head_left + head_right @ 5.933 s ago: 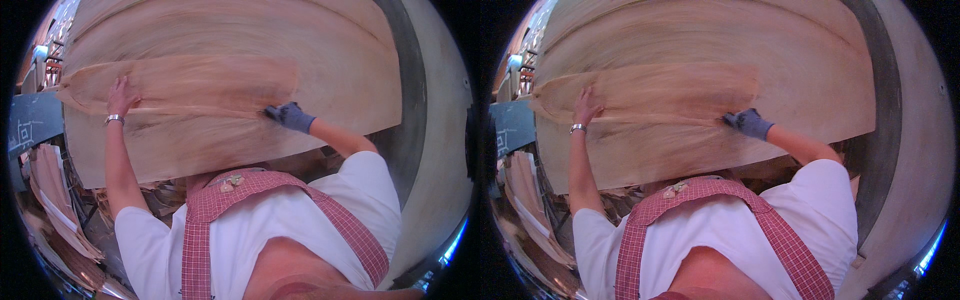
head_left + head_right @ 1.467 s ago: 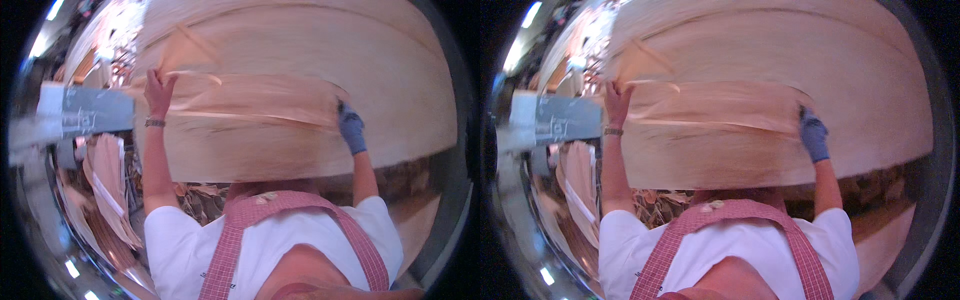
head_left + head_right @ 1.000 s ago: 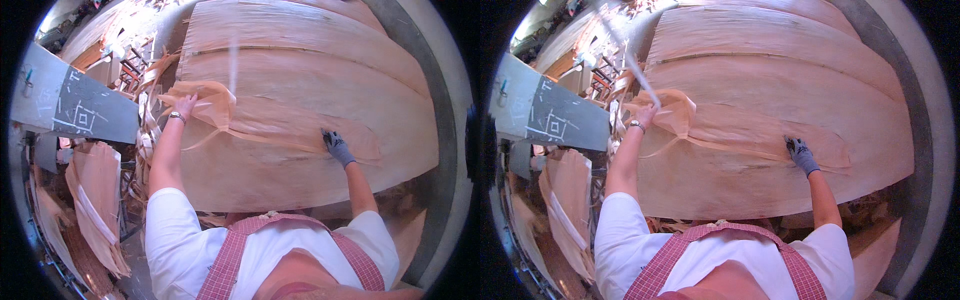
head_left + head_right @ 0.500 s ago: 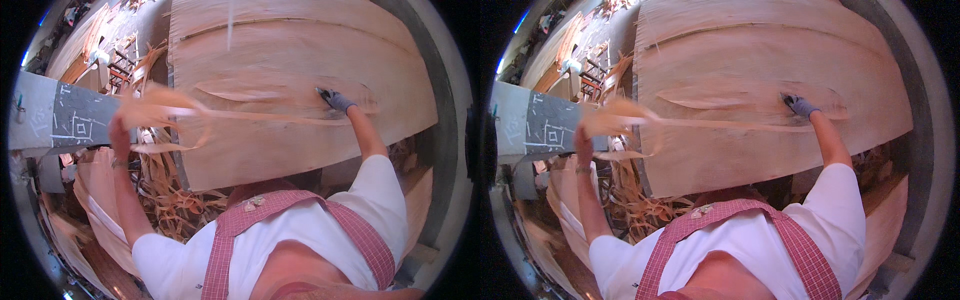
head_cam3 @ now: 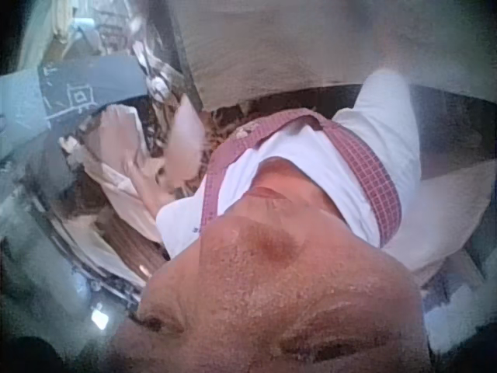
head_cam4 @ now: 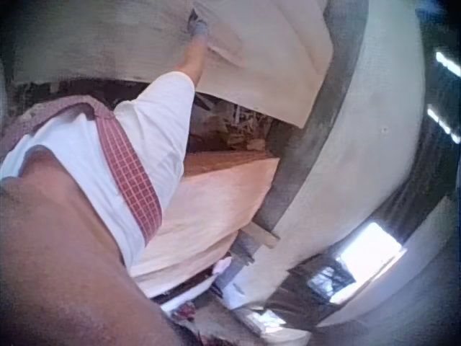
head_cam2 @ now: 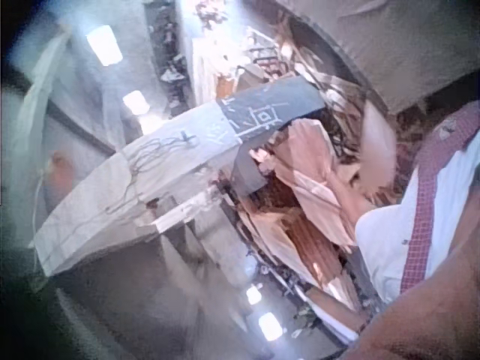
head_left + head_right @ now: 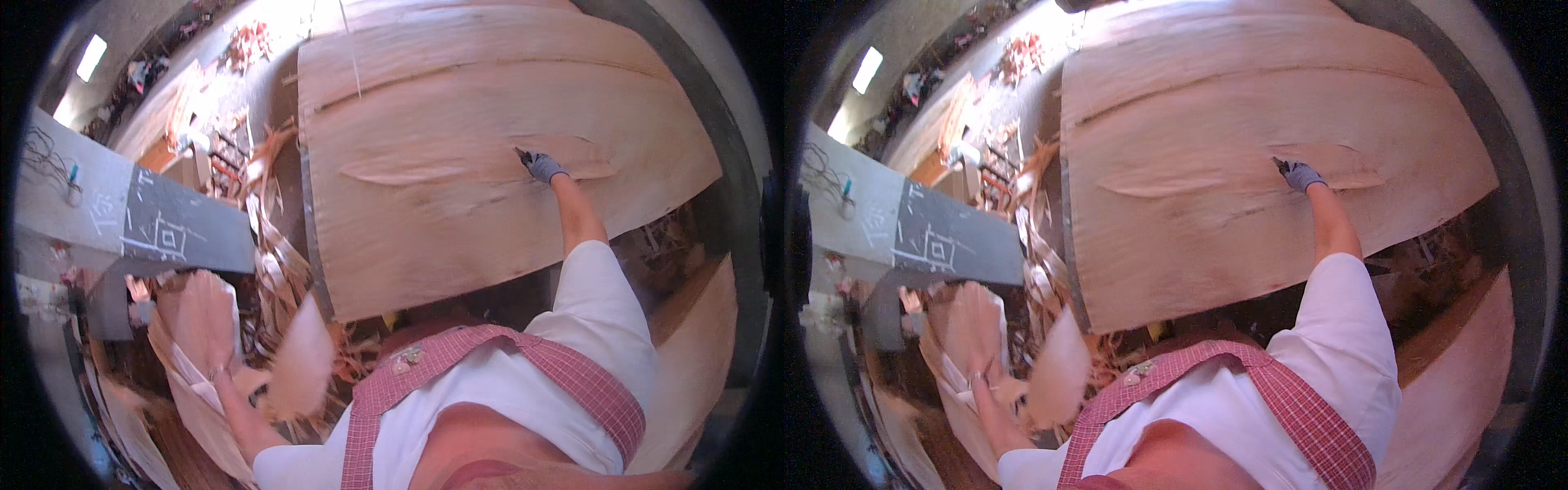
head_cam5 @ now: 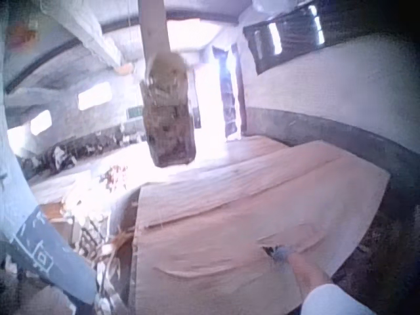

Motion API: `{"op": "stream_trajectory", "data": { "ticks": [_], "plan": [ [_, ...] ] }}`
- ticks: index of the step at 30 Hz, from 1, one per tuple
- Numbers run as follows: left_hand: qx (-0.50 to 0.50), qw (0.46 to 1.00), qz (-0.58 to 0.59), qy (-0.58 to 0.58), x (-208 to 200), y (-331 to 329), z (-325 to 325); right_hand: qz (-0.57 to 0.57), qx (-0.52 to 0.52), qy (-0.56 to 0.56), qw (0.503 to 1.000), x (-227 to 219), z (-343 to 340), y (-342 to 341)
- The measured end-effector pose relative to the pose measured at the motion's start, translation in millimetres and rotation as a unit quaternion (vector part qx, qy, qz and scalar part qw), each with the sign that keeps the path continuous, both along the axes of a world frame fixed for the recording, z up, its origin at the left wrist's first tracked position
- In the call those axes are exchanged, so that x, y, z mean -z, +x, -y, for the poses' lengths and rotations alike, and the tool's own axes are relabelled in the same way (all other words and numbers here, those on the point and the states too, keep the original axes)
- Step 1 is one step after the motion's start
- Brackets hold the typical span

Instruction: The person repairs holes and defects in thin wood veneer sheets by cutting patches from scrap strips and securing them with tape.

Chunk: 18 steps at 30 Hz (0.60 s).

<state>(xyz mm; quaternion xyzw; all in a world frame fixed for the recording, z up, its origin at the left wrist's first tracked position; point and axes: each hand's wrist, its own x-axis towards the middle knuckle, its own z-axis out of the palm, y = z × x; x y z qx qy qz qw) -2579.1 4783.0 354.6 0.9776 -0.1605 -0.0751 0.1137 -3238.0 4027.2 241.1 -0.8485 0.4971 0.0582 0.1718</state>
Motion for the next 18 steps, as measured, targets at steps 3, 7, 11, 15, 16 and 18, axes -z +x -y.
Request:
{"op": "stream_trajectory", "data": {
  "ticks": [3, 7, 11, 15, 16, 18],
  "plan": [
    [0.266, 0.913, -0.128, -0.281, -44.2, -32.5, 241.9, 0.081, 0.001, -0.102, 0.991, -49.5, -14.9, 1.9],
    [0.511, 0.646, -0.293, -0.486, -154.5, -175.5, 469.6, 0.286, 0.017, -0.285, 0.915, -143.6, -76.2, 41.3],
    [0.526, 0.553, -0.393, -0.513, -231.0, -245.3, 533.9, 0.362, -0.039, -0.410, 0.836, -264.0, -142.8, 105.5],
    [0.540, 0.558, -0.407, -0.481, -217.6, -258.3, 522.1, 0.525, -0.067, -0.309, 0.790, -368.6, -201.6, 165.2],
    [0.544, 0.540, -0.432, -0.474, -207.6, -258.4, 509.4, 0.481, -0.069, -0.385, 0.784, -395.4, -210.0, 181.0],
    [0.551, 0.505, -0.475, -0.464, -192.1, -263.2, 477.7, 0.450, -0.070, -0.487, 0.745, -455.5, -224.1, 205.6]
  ]
}}
